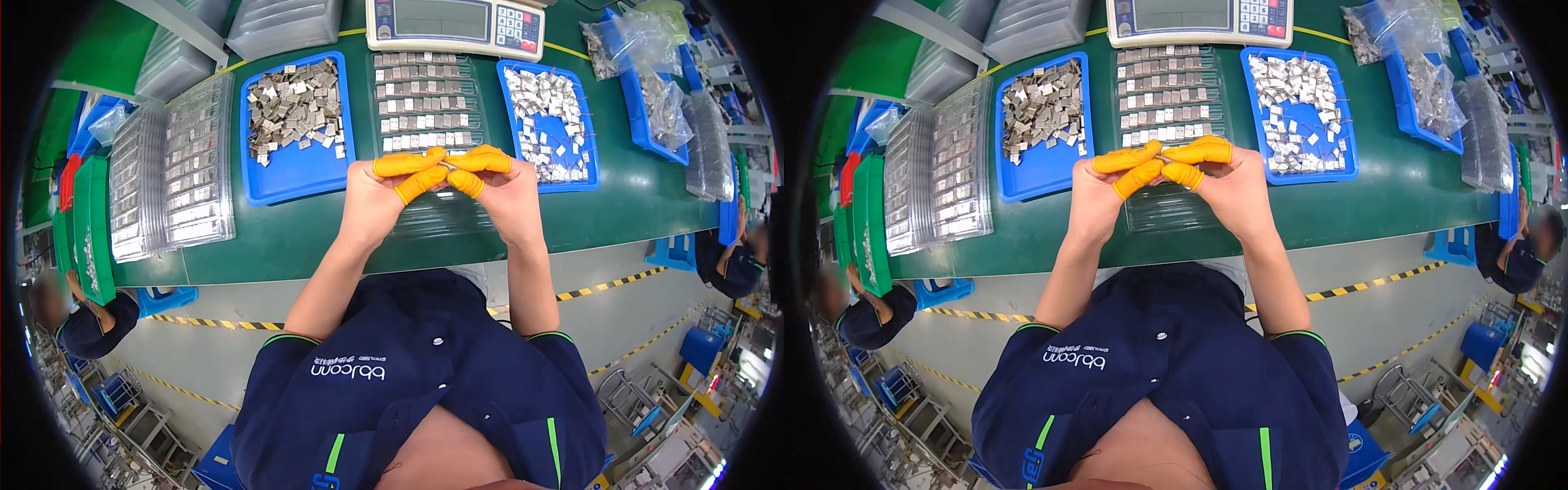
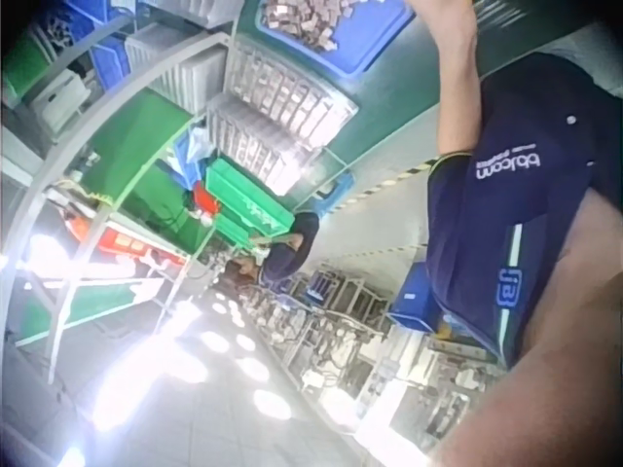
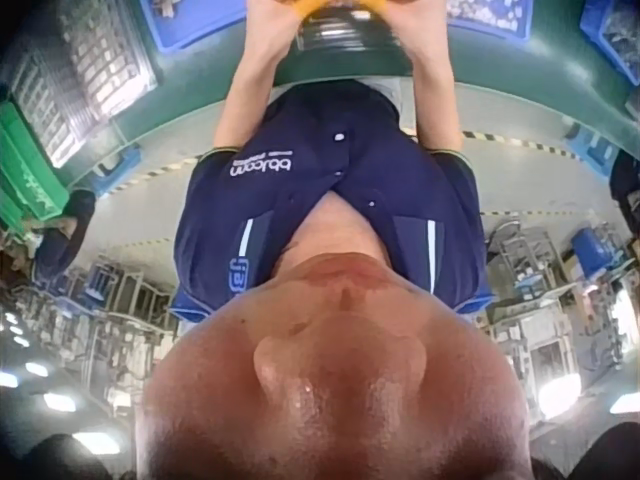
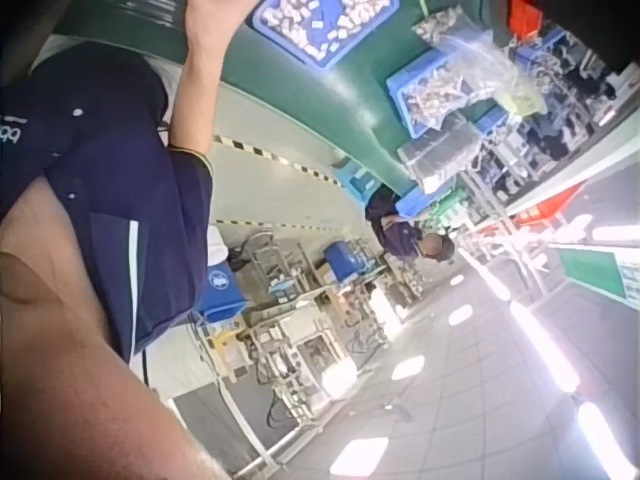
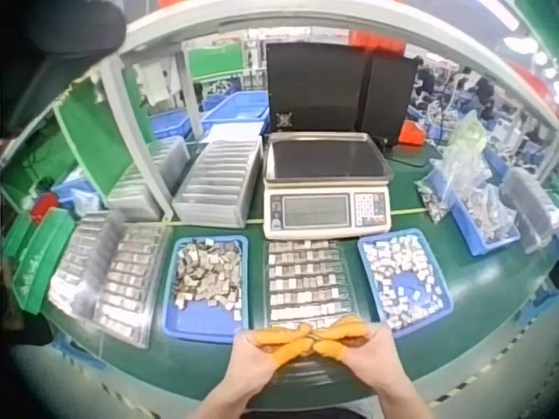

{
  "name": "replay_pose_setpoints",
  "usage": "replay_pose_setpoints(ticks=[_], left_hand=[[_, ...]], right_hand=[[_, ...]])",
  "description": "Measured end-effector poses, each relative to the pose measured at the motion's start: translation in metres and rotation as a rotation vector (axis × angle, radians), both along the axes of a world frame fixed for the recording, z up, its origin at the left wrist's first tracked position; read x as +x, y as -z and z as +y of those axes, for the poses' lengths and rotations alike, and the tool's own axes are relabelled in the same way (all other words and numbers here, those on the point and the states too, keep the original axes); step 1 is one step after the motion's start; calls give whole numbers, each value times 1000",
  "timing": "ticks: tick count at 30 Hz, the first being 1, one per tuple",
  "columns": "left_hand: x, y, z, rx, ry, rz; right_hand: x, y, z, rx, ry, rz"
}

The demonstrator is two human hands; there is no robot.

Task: The person assembles electronic components by taking pieces from side trays, fitting them together by hand, and placing the assembled units into slots on a center tray.

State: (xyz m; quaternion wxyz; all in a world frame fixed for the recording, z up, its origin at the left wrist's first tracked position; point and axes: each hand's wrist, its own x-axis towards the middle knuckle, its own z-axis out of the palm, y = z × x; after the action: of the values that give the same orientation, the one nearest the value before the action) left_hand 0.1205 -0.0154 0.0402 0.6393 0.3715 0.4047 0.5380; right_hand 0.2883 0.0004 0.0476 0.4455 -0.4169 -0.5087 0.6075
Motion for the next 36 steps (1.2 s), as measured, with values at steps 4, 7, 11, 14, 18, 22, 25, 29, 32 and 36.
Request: replay_pose_setpoints(ticks=[4,7,11,14,18,22,25,29,32,36], left_hand=[[3,6,16,50,-151,138],[2,0,15,101,-93,417],[4,-1,18,152,-4,606],[6,1,12,109,59,469],[1,4,6,153,82,378],[-7,2,9,182,214,513],[-7,-3,3,108,266,277],[-10,1,5,116,318,195],[0,5,4,65,195,229],[13,1,5,51,220,127]], right_hand=[[-7,5,5,239,198,-169],[-11,5,2,504,327,-412],[-11,-1,-1,838,307,-614],[-12,-2,-7,745,304,-619],[-14,-8,-12,649,301,-650],[-3,-1,-10,896,179,-747],[4,2,-6,948,248,-727],[21,-6,0,761,615,-726],[21,-6,-8,794,452,-620],[14,-1,-13,824,293,-720]])
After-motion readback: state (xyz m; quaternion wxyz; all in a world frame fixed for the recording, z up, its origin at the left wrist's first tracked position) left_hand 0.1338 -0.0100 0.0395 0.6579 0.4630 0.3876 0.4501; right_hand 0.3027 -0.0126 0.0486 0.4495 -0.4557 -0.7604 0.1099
